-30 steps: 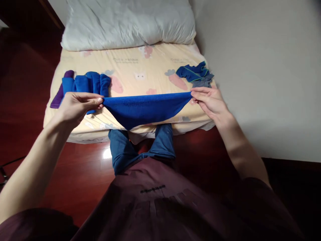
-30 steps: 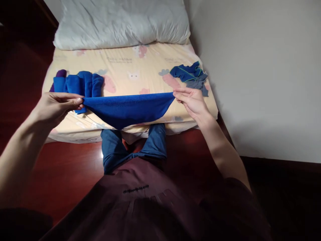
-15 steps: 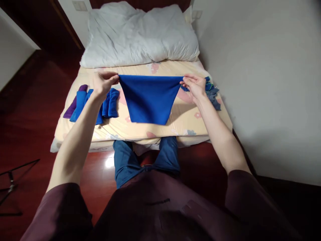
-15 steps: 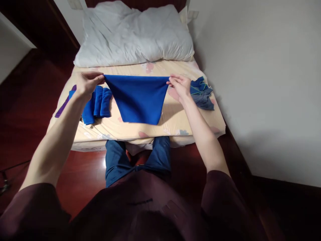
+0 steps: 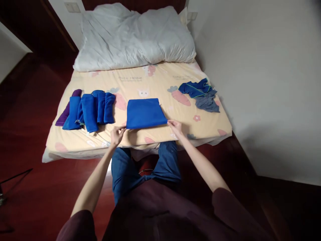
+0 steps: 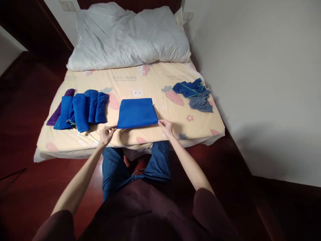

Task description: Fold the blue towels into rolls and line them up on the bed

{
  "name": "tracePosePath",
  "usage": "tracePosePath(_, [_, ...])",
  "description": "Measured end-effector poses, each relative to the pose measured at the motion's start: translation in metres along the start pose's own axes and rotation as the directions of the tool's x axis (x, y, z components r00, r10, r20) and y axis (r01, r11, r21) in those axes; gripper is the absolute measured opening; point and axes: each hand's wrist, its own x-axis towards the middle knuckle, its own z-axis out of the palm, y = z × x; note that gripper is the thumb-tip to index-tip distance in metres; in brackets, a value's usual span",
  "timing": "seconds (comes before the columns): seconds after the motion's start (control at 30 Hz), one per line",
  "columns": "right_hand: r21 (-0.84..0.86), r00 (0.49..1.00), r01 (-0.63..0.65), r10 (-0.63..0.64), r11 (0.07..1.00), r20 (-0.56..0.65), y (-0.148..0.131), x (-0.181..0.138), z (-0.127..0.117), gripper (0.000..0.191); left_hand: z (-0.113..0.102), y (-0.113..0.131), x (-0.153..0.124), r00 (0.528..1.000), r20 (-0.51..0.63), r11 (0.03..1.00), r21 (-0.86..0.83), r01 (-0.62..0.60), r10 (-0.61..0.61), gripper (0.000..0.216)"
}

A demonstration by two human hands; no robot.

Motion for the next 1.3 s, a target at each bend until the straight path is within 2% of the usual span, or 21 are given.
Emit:
tracePosePath(0.07, [-0.021, 0.986, -0.165, 0.166, 0.986, 0.013, 0.034, -0.021, 0.007, 0.032, 0.023, -0.031, -0.024, 0.985, 0.132, 0.993, -0.002, 0.116, -0.115, 0.037])
tracePosePath(0.13, [-0.026, 0.973, -0.231, 0.231, 0.973, 0.013, 0.055, -0.033, 0.011, 0.035, 0.038, -0.052, -0.038, 0.960, 0.201, 0.975, -0.072, 0.211, -0.193, 0.049])
tracePosePath(0.27, [-0.008, 0.967, -0.254, 0.254, 0.967, -0.031, 0.068, -0.034, 0.014, 0.050, 0.049, -0.064, -0.041, 0.954, 0.175, 0.944, -0.185, 0.274, -0.243, 0.061])
tracePosePath(0.37, [-0.007, 0.962, -0.270, 0.270, 0.963, -0.037, 0.066, -0.031, 0.013, 0.053, 0.048, -0.059, -0.036, 0.954, 0.178, 0.958, -0.116, 0.263, -0.240, 0.055])
tracePosePath(0.5, [-0.036, 0.944, -0.329, 0.327, 0.944, -0.045, 0.064, -0.039, 0.003, 0.044, 0.036, -0.056, -0.044, 0.944, 0.206, 0.955, -0.096, 0.280, -0.256, 0.052])
tracePosePath(0.67, [-0.069, 0.917, -0.390, 0.394, 0.918, 0.056, 0.065, -0.062, -0.017, 0.037, 0.016, -0.061, -0.067, 0.889, 0.357, 0.935, -0.097, 0.341, -0.287, 0.061])
tracePosePath(0.77, [-0.076, 0.905, -0.403, 0.410, 0.912, 0.114, 0.060, -0.064, -0.019, 0.035, 0.015, -0.063, -0.067, 0.849, 0.418, 0.896, -0.152, 0.416, -0.323, 0.070])
tracePosePath(0.87, [-0.096, 0.897, -0.411, 0.420, 0.907, 0.134, 0.053, -0.052, -0.012, 0.031, 0.021, -0.063, -0.049, 0.805, 0.465, 0.844, -0.196, 0.500, -0.369, 0.075])
tracePosePath(0.93, [-0.123, 0.894, -0.413, 0.428, 0.902, 0.136, 0.048, -0.035, -0.006, 0.029, 0.026, -0.063, -0.028, 0.793, 0.468, 0.823, -0.209, 0.528, -0.390, 0.075])
tracePosePath(1.13, [-0.152, 0.931, -0.331, 0.348, 0.931, 0.106, 0.043, 0.041, 0.024, 0.026, 0.051, -0.058, 0.061, 0.849, 0.338, 0.812, -0.293, 0.506, -0.407, 0.073])
tracePosePath(1.3, [-0.142, 0.972, -0.216, 0.227, 0.966, 0.068, 0.046, 0.120, 0.062, 0.026, 0.080, -0.056, 0.131, 0.850, 0.210, 0.756, -0.390, 0.526, -0.483, 0.065])
